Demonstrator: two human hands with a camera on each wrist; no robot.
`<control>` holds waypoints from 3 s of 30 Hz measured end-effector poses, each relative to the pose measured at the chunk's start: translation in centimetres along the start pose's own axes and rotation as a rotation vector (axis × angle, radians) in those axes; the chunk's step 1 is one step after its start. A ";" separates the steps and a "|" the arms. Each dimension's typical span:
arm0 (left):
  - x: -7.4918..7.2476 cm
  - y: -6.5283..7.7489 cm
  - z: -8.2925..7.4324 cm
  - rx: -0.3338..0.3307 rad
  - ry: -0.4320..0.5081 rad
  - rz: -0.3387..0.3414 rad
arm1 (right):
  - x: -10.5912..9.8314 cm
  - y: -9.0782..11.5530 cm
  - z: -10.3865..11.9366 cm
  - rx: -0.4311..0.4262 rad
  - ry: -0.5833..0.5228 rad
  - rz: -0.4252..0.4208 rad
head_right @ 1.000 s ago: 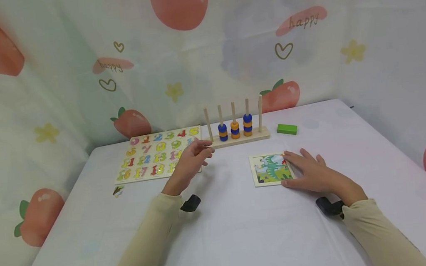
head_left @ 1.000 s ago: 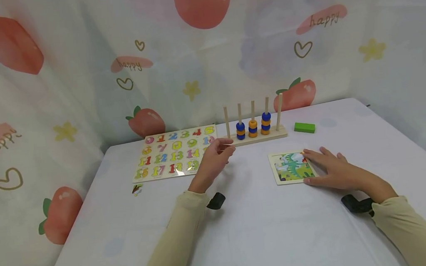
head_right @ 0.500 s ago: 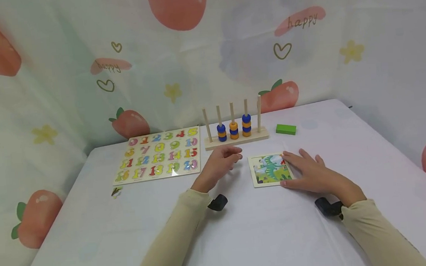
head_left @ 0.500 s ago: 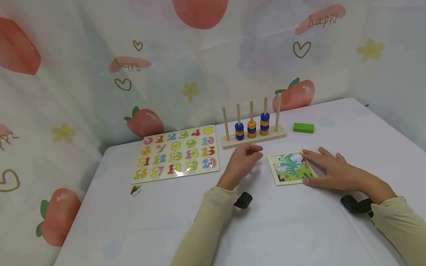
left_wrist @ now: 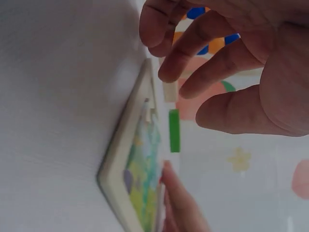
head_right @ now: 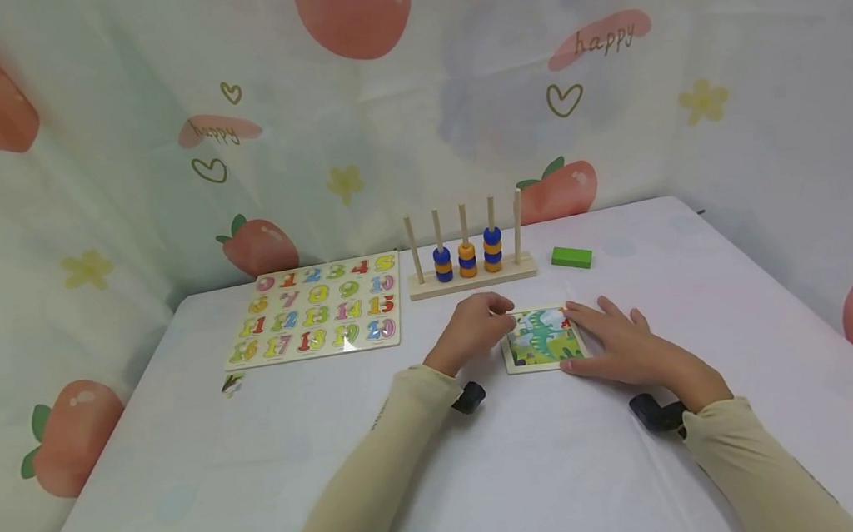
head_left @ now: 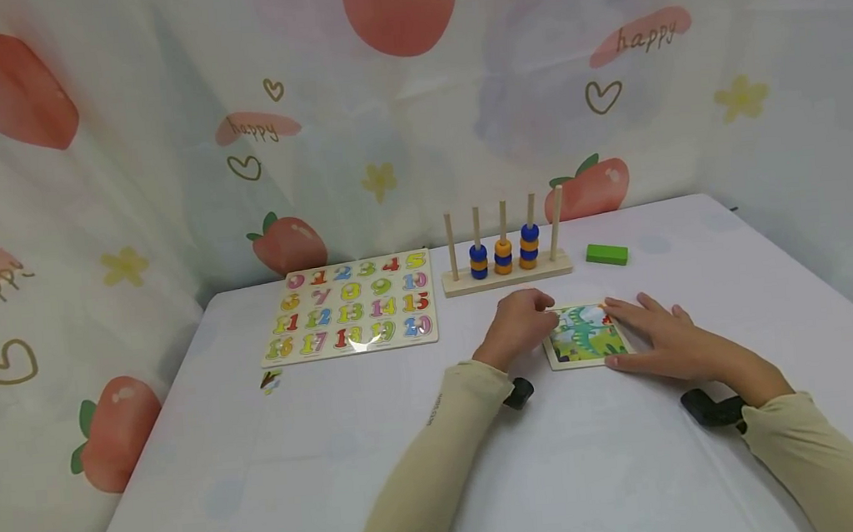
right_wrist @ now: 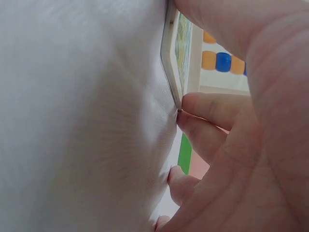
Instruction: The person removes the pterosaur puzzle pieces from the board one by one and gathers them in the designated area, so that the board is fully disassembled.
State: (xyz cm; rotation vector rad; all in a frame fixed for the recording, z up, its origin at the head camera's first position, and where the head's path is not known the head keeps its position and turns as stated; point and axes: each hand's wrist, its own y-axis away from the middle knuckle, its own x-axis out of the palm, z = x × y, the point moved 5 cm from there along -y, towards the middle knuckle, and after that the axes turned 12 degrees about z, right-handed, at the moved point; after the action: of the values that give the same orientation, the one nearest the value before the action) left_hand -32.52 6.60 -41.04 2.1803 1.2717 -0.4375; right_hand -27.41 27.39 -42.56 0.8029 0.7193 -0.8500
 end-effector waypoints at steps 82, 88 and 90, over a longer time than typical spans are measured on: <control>1.1 -1.8 -1.1 0.008 -0.177 -0.103 | 0.0 0.5 1.4 -0.101 0.090 0.003; 1.1 -2.0 -0.7 0.003 -0.079 -0.109 | 0.0 0.5 1.4 -0.098 0.091 0.006; 1.1 -2.1 -0.7 0.001 -0.065 -0.115 | 0.0 0.5 1.4 -0.095 0.087 0.007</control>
State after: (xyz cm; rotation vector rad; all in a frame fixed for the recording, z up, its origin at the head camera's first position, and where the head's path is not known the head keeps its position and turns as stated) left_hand -33.80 8.53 -41.73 2.0832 1.3652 -0.5502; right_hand -26.69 26.43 -41.76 0.7607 0.8274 -0.7728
